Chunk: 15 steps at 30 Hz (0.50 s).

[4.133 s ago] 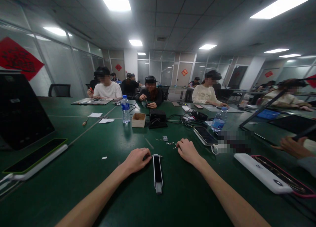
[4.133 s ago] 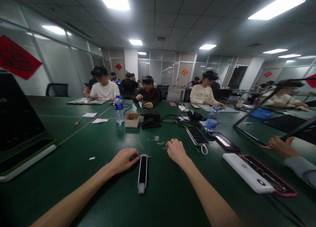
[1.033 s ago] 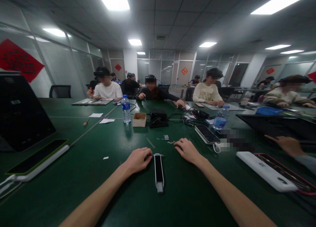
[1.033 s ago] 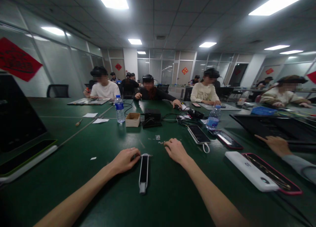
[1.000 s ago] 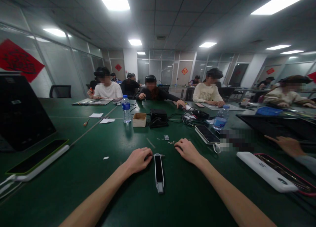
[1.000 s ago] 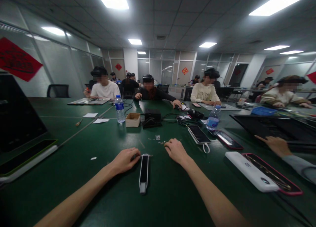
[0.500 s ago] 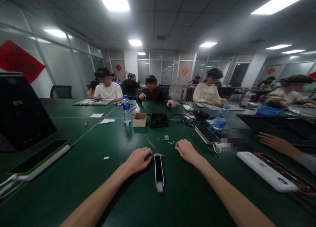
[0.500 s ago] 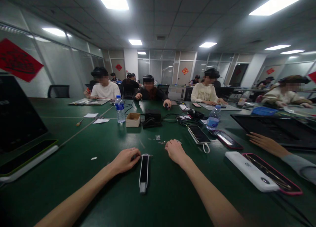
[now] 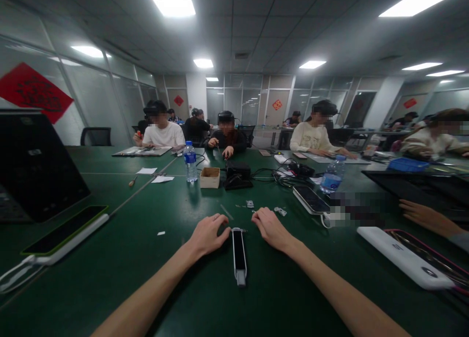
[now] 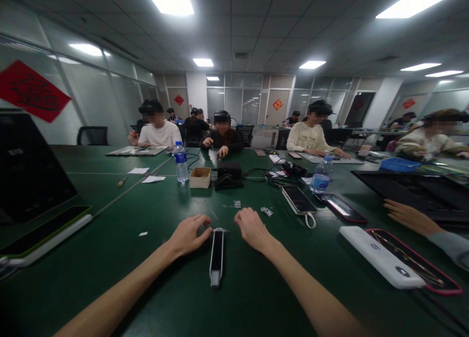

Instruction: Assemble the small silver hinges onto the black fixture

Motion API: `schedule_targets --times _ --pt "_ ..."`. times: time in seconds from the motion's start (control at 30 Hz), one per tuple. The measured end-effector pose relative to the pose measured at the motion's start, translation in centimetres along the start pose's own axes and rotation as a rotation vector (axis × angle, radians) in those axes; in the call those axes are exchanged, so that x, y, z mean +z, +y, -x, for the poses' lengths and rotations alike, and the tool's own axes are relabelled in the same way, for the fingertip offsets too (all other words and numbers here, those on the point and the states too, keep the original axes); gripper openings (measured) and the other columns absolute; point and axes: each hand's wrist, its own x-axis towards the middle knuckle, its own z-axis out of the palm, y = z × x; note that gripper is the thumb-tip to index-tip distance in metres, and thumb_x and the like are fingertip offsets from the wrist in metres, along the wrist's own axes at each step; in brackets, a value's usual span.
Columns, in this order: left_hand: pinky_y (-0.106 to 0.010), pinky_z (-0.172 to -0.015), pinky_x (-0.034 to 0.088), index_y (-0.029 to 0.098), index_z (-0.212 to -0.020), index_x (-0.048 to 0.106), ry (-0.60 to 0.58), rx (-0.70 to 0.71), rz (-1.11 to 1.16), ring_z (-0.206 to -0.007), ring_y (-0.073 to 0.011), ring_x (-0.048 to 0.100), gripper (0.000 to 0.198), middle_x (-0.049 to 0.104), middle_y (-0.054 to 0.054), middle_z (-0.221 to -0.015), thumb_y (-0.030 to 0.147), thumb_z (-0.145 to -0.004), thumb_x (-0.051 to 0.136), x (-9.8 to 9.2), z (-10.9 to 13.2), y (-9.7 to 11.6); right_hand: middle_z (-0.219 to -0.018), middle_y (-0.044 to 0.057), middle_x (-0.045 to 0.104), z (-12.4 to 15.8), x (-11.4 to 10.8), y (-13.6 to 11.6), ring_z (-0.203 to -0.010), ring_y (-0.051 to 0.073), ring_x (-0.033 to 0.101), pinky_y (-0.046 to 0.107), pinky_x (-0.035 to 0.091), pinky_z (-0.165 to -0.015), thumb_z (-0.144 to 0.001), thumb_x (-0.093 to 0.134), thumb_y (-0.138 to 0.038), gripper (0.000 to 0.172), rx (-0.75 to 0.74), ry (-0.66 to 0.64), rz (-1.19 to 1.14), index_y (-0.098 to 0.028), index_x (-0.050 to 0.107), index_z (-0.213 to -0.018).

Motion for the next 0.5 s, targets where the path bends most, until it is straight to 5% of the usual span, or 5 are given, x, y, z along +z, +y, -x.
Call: schedule_targets --times 0.3,0.5 --pt "-0.027 -0.067 0.044 0.019 -0.089 0.058 0.237 0.277 -0.002 -0.073 -0.0155 0.06 0.006 0.064 -0.002 -0.084 0.024 -0.088 0.055 1.6 0.0 0.8 -0.079 0.005 0.057 0.3 1.6 -3.9 -0.077 0.018 0.049 0.033 0.041 -0.072 -0.093 0.043 -0.022 0.017 -0.171 0.218 -0.249 -0.018 0.055 -0.082" --pt "-0.026 -0.064 0.042 0.019 -0.087 0.057 0.28 0.321 0.041 -0.067 -0.0137 0.057 0.007 0.064 -0.002 -0.08 0.017 -0.087 0.05 1.4 0.0 0.9 -0.085 0.006 0.06 0.3 1.1 -3.6 -0.081 0.018 0.051 0.033 0.041 -0.074 -0.094 0.044 -0.023 0.017 -0.267 0.189 -0.195 -0.017 0.059 -0.09"
